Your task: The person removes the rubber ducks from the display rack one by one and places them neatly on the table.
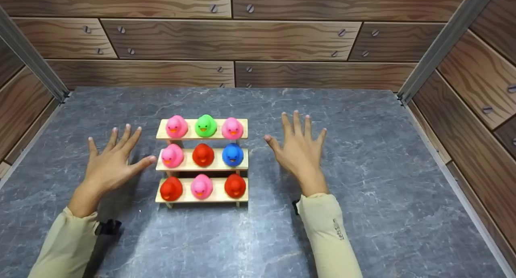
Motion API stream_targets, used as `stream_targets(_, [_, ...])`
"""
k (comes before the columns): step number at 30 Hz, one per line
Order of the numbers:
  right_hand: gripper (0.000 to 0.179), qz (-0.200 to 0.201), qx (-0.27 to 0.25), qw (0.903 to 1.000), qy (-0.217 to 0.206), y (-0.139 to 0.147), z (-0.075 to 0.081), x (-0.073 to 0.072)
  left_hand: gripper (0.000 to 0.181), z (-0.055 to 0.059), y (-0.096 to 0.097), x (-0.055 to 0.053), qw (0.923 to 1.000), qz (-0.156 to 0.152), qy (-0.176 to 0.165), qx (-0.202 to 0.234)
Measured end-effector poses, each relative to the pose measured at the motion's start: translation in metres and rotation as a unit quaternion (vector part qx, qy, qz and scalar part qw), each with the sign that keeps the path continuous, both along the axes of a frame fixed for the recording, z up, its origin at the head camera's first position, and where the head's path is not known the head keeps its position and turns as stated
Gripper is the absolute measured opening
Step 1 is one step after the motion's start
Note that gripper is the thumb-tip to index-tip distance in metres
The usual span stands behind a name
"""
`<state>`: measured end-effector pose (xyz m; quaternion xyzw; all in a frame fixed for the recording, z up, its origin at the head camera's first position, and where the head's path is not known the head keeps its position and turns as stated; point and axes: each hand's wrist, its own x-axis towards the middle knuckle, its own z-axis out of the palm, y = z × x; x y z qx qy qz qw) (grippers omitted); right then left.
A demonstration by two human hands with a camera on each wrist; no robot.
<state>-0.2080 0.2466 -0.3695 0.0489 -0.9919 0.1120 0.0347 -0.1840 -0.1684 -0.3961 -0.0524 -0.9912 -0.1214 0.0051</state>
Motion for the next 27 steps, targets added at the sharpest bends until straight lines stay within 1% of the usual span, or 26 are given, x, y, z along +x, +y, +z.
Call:
stream_targets(2, [0.086, 0.006, -0.009, 0.9999, 0.005, -0.001, 0.004, 0.000, 0.096, 0.001, 0.000, 0.000, 0.9999, -0.005, -0.005, 0.012])
stream_targets(7, [0.083, 0.015, -0.030, 0.9993, 0.016, -0.001, 0.013, -0.001, 0.092, -0.001, 0.001, 0.002, 0.9977, -0.021, -0.027, 0.058])
stream_targets(13, [0.083, 0.025, -0.039, 0.9989, 0.013, -0.002, 0.018, 0.003, 0.093, -0.004, 0.007, 0.002, 0.9936, -0.040, -0.050, 0.093])
stream_targets(15, [0.081, 0.031, -0.040, 0.9985, 0.020, -0.004, 0.018, 0.003, 0.093, -0.005, 0.008, 0.002, 0.9927, -0.046, -0.050, 0.100])
stream_targets(19, [0.077, 0.046, -0.052, 0.9963, 0.050, -0.009, 0.019, 0.001, 0.093, -0.006, 0.008, 0.003, 0.9902, -0.060, -0.046, 0.118])
stream_targets(24, [0.079, 0.065, -0.069, 0.9916, 0.089, -0.015, 0.019, 0.000, 0.093, -0.007, 0.009, 0.002, 0.9859, -0.085, -0.035, 0.139])
stream_targets(27, [0.080, 0.076, -0.079, 0.9886, 0.103, -0.018, 0.019, -0.001, 0.094, -0.008, 0.010, 0.002, 0.9833, -0.093, -0.034, 0.153])
